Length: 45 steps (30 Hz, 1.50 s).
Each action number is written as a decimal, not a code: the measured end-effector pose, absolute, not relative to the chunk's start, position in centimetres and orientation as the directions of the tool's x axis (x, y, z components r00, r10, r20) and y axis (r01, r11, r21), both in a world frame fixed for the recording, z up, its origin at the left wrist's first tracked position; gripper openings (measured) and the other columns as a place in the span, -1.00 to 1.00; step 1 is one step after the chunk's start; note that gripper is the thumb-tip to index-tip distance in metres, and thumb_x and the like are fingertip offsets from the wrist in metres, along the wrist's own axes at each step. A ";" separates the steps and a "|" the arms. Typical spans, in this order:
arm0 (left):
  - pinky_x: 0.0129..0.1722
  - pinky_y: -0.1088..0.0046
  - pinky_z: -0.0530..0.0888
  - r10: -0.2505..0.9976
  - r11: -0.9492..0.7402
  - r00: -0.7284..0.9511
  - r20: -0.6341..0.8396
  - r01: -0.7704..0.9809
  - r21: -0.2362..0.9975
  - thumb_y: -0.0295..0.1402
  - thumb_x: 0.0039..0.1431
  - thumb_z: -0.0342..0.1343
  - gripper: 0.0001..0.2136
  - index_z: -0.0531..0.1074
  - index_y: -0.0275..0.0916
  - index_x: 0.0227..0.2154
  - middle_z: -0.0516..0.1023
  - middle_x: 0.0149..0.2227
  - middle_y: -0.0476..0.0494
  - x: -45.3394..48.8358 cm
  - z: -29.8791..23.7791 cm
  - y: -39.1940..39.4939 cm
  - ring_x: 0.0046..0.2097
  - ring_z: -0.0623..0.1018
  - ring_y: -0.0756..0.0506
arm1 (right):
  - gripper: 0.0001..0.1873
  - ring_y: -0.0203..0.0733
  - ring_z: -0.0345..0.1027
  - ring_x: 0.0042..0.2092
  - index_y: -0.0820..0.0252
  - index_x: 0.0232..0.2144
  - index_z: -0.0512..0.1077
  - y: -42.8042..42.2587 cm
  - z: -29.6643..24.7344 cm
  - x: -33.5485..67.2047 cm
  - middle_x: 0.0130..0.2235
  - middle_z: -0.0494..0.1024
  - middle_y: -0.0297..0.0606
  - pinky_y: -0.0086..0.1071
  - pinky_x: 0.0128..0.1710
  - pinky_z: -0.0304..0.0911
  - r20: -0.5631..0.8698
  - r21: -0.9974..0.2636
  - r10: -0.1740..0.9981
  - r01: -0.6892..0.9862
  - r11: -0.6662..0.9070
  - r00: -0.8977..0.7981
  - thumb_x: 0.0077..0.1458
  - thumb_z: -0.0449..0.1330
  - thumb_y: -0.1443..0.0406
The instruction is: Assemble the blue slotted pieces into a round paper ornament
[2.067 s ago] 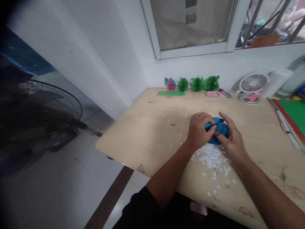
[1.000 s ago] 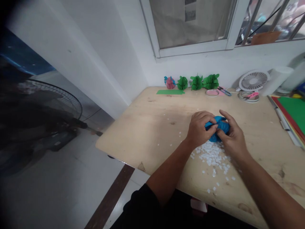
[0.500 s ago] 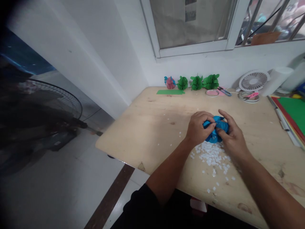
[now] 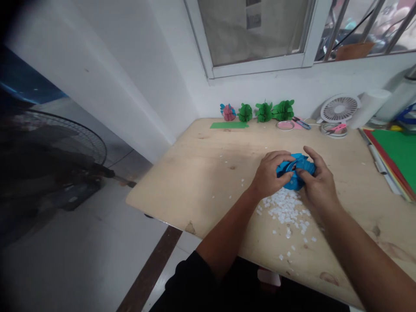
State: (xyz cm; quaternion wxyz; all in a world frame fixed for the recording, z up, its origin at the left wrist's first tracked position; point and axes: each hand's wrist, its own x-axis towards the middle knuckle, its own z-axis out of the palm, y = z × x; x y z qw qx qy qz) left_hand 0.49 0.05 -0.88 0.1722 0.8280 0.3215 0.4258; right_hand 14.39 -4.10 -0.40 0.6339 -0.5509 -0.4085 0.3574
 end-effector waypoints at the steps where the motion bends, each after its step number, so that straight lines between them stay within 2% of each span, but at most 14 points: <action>1: 0.21 0.27 0.38 0.676 -0.737 0.436 0.594 0.381 0.559 -0.42 0.11 0.19 -0.68 0.47 -0.16 -0.04 0.53 0.08 -0.16 0.5 -0.9 0.0 0.15 0.47 -0.12 | -0.18 -0.38 0.22 -0.49 0.03 0.10 0.44 -4.1 -0.2 14.3 -0.44 0.43 -0.49 -0.51 -0.54 0.22 0.080 -0.990 0.906 -0.073 0.121 0.415 -0.34 0.34 0.37; 6: 0.25 0.28 0.34 0.676 -0.735 0.467 0.569 0.379 0.563 -0.37 0.15 0.17 -0.57 0.37 -0.16 0.10 0.47 0.17 -0.18 0.4 -0.8 -0.4 0.21 0.42 -0.13 | -0.11 -0.39 0.18 -0.55 0.11 0.09 0.44 -4.4 1.4 13.5 -0.57 0.37 -0.53 -0.53 -0.58 0.19 -0.031 -0.971 0.875 -0.222 0.087 0.482 -0.45 0.34 0.40; 9: 0.24 0.27 0.34 0.680 -0.731 0.468 0.564 0.374 0.571 -0.35 0.17 0.15 -0.52 0.30 -0.14 0.17 0.45 0.19 -0.16 0.2 -0.7 -0.3 0.22 0.42 -0.12 | -0.09 -0.37 0.22 -0.55 0.13 0.09 0.43 -4.6 2.0 13.1 -0.58 0.37 -0.54 -0.50 -0.57 0.23 -0.061 -0.956 0.866 -0.278 0.091 0.496 -0.48 0.35 0.41; 17: 0.27 0.26 0.30 0.652 -0.747 0.513 0.558 0.305 0.591 -0.29 0.14 0.23 -0.51 0.34 -0.17 0.14 0.46 0.18 -0.19 -0.1 -0.7 0.1 0.22 0.41 -0.15 | -0.12 -0.38 0.23 -0.54 0.16 0.04 0.45 -4.4 2.1 13.4 -0.55 0.40 -0.52 -0.50 -0.58 0.21 -0.067 -0.949 0.836 -0.295 0.116 0.544 -0.51 0.35 0.41; 23: 0.27 0.20 0.30 0.659 -0.733 0.482 0.578 0.237 0.638 -0.27 0.14 0.24 -0.48 0.33 -0.19 0.16 0.46 0.17 -0.21 -0.2 -1.1 0.5 0.23 0.39 -0.18 | -0.18 -0.37 0.26 -0.53 0.08 -0.04 0.49 -4.1 1.8 14.0 -0.52 0.46 -0.52 -0.48 -0.54 0.25 -0.069 -0.944 0.835 -0.307 0.122 0.546 -0.54 0.36 0.40; 28: 0.24 0.20 0.34 0.666 -0.724 0.432 0.608 0.180 0.666 -0.26 0.13 0.26 -0.54 0.38 -0.20 0.09 0.51 0.12 -0.21 -0.6 -1.0 0.6 0.17 0.44 -0.18 | -0.16 -0.31 0.33 -0.50 0.06 -0.06 0.48 -4.2 2.1 13.8 -0.50 0.52 -0.47 -0.44 -0.52 0.29 -0.113 -0.921 0.846 -0.374 0.108 0.522 -0.58 0.37 0.42; 33: 0.19 0.20 0.39 0.679 -0.726 0.344 0.649 0.178 0.664 -0.38 0.15 0.21 -0.68 0.39 -0.21 -0.03 0.54 0.05 -0.21 -0.8 -0.7 0.4 0.14 0.47 -0.16 | -0.16 -0.26 0.36 -0.48 0.03 -0.07 0.49 -4.4 2.6 13.5 -0.48 0.54 -0.45 -0.38 -0.52 0.33 -0.152 -0.904 0.854 -0.420 0.084 0.497 -0.60 0.37 0.42; 38: 0.21 0.19 0.38 0.625 -0.779 0.310 0.716 0.192 0.597 -0.50 0.13 0.14 -0.89 0.41 -0.20 -0.28 0.55 0.01 -0.20 -0.1 -0.8 0.3 0.12 0.48 -0.13 | -0.17 -0.23 0.38 -0.44 0.05 -0.08 0.49 -4.4 2.7 13.5 -0.44 0.57 -0.41 -0.35 -0.50 0.34 -0.133 -0.899 0.857 -0.424 0.106 0.497 -0.60 0.37 0.42; 42: 0.26 0.21 0.33 0.572 -0.820 0.348 0.743 0.242 0.518 -0.57 0.12 0.07 -0.86 0.42 -0.19 -0.44 0.56 0.00 -0.17 0.3 -0.9 0.2 0.13 0.46 -0.12 | -0.19 -0.28 0.33 -0.48 0.05 -0.08 0.48 -4.3 2.4 13.7 -0.44 0.55 -0.43 -0.35 -0.51 0.31 -0.093 -0.903 0.858 -0.405 0.141 0.505 -0.57 0.37 0.41; 45: 0.27 0.17 0.33 0.573 -0.818 0.352 0.740 0.299 0.491 -0.55 0.11 0.08 -0.86 0.47 -0.19 -0.43 0.57 -0.01 -0.16 0.3 -0.9 0.0 0.16 0.43 -0.14 | -0.21 -0.31 0.29 -0.51 0.02 -0.08 0.48 -4.2 2.3 13.9 -0.45 0.52 -0.47 -0.35 -0.52 0.28 -0.056 -0.909 0.852 -0.380 0.173 0.521 -0.55 0.36 0.42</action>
